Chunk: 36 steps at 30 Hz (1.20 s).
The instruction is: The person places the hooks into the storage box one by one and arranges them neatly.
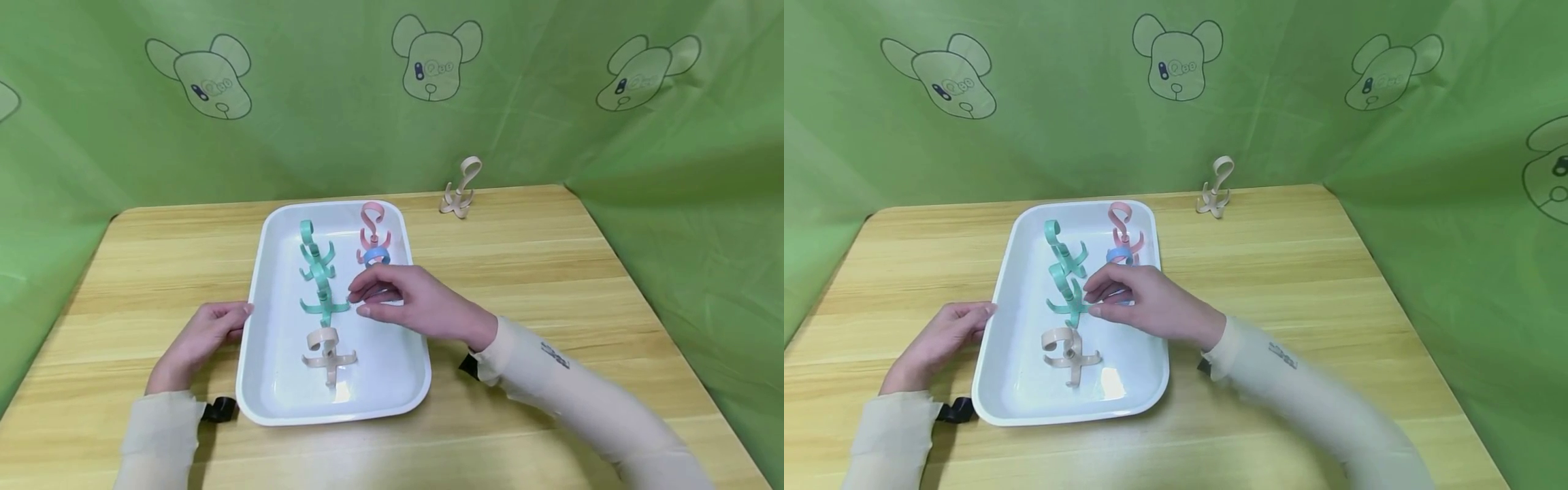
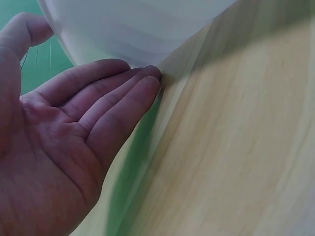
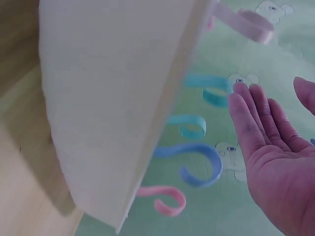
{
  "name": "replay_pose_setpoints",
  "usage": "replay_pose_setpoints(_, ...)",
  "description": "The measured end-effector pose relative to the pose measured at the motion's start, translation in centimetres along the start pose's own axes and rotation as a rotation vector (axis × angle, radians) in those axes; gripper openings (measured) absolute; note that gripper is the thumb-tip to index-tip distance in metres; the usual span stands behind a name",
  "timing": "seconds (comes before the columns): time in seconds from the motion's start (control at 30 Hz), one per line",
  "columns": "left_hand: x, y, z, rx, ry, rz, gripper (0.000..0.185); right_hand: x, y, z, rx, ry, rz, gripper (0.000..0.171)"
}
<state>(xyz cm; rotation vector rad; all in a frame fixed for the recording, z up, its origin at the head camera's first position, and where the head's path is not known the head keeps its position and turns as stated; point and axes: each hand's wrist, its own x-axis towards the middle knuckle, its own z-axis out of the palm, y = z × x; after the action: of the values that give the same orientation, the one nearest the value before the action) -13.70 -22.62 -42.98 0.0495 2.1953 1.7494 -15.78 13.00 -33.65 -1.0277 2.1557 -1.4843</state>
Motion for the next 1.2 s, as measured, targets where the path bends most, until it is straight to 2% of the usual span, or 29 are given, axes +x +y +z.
replay_pose_setpoints(0.57,0.0,0.1,-0.5,0.041,-0.032,0.019,0.043,-1.2,-0.6,-4.2,0.019,0.187,-0.028,0.024)
replay_pose_setpoints(0.87,0.1,0.0,-0.5,0.047,-0.034,0.021,0.048,-1.4,0.3,-6.2,-0.04,0.275,0.05,0.022)
replay_pose_setpoints(1.03,0.3,0.0,-0.6,0.047,-0.039,-0.004,0.051,-1.7,1.2,-6.9,-0.04,0.309,0.083,0.023)
replay_pose_setpoints(1.2,0.3,0.0,-0.7,0.064,-0.038,0.004,0.046,-2.0,2.2,-7.7,-0.072,0.339,0.101,0.024)
